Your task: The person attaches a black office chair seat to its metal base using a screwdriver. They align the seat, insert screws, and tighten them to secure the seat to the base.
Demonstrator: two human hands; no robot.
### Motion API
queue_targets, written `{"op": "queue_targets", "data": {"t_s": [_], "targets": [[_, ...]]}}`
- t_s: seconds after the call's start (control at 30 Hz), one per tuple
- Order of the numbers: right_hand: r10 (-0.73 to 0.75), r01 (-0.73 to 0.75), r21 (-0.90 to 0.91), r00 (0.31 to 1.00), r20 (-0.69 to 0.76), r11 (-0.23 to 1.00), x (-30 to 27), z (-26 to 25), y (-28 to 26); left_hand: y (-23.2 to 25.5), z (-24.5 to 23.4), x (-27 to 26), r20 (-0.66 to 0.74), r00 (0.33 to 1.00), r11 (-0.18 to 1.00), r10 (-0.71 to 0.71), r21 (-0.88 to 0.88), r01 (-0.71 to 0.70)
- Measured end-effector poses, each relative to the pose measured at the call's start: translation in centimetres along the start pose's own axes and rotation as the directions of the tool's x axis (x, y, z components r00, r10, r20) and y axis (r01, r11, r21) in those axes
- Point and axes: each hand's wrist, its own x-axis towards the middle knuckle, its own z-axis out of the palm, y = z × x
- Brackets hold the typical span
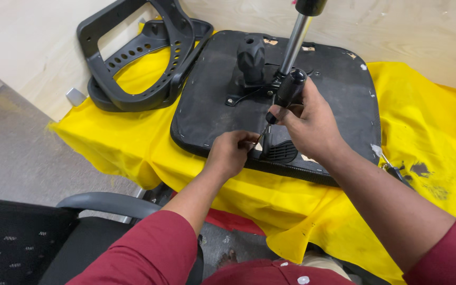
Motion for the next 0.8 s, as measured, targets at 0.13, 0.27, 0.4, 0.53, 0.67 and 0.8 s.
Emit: {"op": "queue_targets", "data": {"t_s": [0.13,0.27,0.4,0.53,0.67,0.8], "targets": [[0.026,-0.025,0.023,0.999,-0.028,0.999,-0.4,0.4,-0.1,0.2,-0.2,-0.3,0.007,1.000,0.999,0.022,-0.036,-0.022],[-0.009,0.008,-0.038,1.000,-0.025,0.999,-0.7,0.7,-0.2,0.1,-0.4,-0.3,0.017,0.998,0.999,0.053,-0.002,-0.053],[-0.024,0.024,-0.043,1.000,-0.012,0.999,-0.4,0.7,-0.1,-0.3,-0.2,-0.2,-0.018,0.996,0.996,0.086,0.014,-0.086],[-0.017,0.017,0.007,1.000,0.021,1.000,-0.6,0.5,0.1,-0.7,0.1,-0.3,-0.062,0.986,0.988,0.156,0.020,-0.155],[-0.082,0.078,0.068,0.994,0.070,0.995,-1.1,0.3,0.2,-0.5,0.2,-0.5,-0.068,0.989,0.991,0.130,-0.005,-0.130],[-0.114,0.103,0.104,0.988,0.107,0.989,-1.7,0.5,-0.2,0.0,-0.1,-0.7,-0.034,0.999,0.999,0.040,-0.001,-0.040]]}}
